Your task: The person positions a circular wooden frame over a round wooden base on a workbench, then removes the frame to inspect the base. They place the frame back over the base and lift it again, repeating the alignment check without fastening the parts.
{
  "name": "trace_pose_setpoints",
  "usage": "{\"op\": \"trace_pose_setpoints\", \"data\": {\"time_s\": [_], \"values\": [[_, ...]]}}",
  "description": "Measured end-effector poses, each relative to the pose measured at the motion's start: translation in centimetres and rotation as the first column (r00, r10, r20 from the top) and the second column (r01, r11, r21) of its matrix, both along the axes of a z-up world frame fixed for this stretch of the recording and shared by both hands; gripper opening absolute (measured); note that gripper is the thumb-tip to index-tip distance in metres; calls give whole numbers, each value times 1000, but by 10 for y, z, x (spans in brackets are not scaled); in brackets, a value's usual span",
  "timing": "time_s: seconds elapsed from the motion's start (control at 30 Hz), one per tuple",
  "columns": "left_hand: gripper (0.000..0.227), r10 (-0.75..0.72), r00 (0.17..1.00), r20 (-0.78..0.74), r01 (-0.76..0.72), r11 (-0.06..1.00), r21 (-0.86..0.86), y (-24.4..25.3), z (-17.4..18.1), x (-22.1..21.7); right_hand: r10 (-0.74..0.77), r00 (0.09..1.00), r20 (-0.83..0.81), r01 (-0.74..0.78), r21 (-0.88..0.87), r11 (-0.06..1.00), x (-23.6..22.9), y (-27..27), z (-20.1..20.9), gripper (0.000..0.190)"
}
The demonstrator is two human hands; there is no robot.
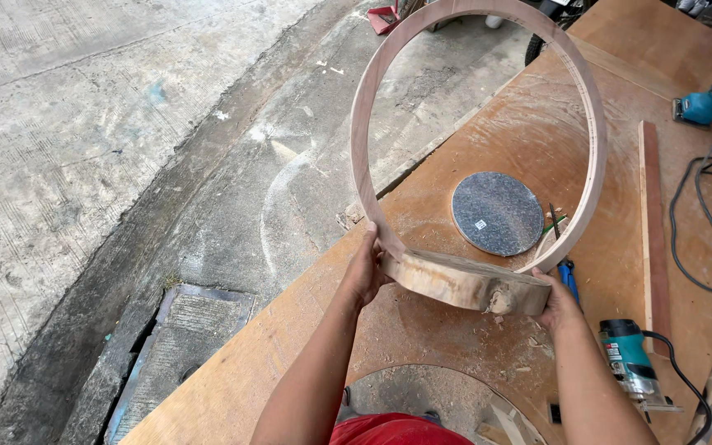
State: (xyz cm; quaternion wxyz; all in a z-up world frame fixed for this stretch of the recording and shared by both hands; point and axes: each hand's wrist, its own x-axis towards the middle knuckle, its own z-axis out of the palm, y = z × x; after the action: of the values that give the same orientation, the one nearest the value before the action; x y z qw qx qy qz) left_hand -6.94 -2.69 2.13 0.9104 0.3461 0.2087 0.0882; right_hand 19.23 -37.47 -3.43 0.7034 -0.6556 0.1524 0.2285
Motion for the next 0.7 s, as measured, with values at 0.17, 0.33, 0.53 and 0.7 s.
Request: {"op": "trace_pose_setpoints", "data": {"time_s": [0.17, 0.33, 0.53, 0.7], "values": [[89, 126, 980, -156, -112, 989, 96, -14, 4, -1, 14, 999, 47, -16, 31, 999, -5, 4, 2, 42], [94, 255, 918, -305, -209, 962, 175, -24, 5, -8, -17, 1000, 23, 16, 25, 1000, -58, 39, 56, 50], [95, 313, 910, -274, -297, 950, 99, -38, 6, -17, -36, 997, -70, 28, -114, 993, -97, 45, 76, 61], [91, 348, 839, -418, -235, 925, 299, -48, 33, -35, -98, 992, -82, 88, -123, 988, -119, 41, 67, 69]]}}
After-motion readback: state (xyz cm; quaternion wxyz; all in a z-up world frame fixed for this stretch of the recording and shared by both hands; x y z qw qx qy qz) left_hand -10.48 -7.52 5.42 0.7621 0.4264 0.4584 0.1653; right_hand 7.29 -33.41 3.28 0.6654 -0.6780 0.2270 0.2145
